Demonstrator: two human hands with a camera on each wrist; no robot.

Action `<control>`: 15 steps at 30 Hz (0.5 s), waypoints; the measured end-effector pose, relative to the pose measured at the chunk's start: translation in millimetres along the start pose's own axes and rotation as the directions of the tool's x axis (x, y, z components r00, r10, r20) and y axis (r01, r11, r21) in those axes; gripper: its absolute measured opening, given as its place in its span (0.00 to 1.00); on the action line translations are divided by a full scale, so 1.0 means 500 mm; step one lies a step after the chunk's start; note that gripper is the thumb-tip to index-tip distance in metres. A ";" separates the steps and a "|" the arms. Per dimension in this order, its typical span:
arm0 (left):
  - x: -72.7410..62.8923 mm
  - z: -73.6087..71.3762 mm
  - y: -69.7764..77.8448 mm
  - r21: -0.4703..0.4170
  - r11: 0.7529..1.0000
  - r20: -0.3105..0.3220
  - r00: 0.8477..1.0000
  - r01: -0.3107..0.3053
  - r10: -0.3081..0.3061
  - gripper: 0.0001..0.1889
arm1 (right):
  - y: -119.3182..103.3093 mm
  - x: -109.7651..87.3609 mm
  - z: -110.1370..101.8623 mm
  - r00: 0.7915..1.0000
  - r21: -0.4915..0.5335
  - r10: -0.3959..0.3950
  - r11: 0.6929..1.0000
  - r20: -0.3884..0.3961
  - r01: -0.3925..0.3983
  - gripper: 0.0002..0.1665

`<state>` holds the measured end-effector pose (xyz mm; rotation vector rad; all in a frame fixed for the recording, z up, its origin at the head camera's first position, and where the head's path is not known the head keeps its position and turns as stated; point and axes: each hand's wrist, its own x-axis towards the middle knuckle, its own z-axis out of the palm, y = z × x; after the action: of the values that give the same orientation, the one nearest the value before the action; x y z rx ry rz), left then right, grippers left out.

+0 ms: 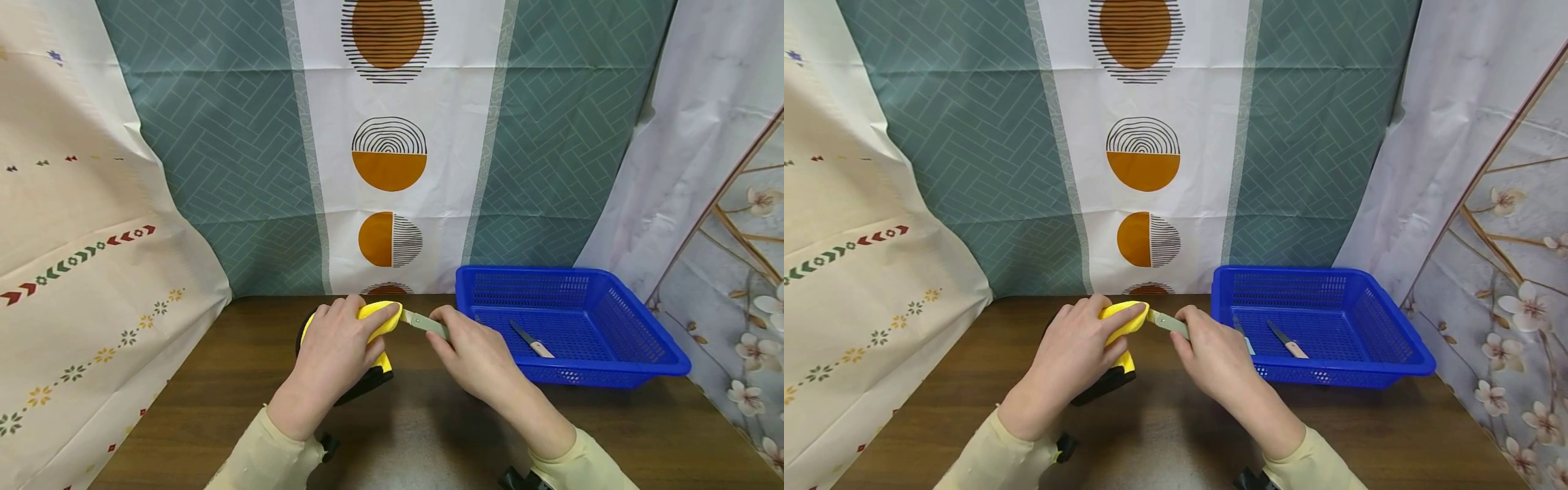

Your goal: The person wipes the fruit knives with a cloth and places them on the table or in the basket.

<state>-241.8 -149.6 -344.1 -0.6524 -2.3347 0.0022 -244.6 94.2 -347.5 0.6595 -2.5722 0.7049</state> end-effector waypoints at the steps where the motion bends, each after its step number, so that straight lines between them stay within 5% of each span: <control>1: 0.000 0.000 -0.002 0.005 1.000 0.004 1.000 0.004 -0.004 0.26 | 0.000 0.000 0.000 1.000 -0.001 0.000 1.000 -0.001 0.000 0.07; 15: 0.000 -0.004 -0.022 -0.002 0.998 0.049 0.996 0.069 -0.069 0.25 | 0.003 0.002 0.000 1.000 0.004 0.022 1.000 0.014 -0.022 0.08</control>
<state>-245.7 -159.6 -340.4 -0.5797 -2.4035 -0.0178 -246.0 94.9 -347.4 0.6410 -2.5948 0.7155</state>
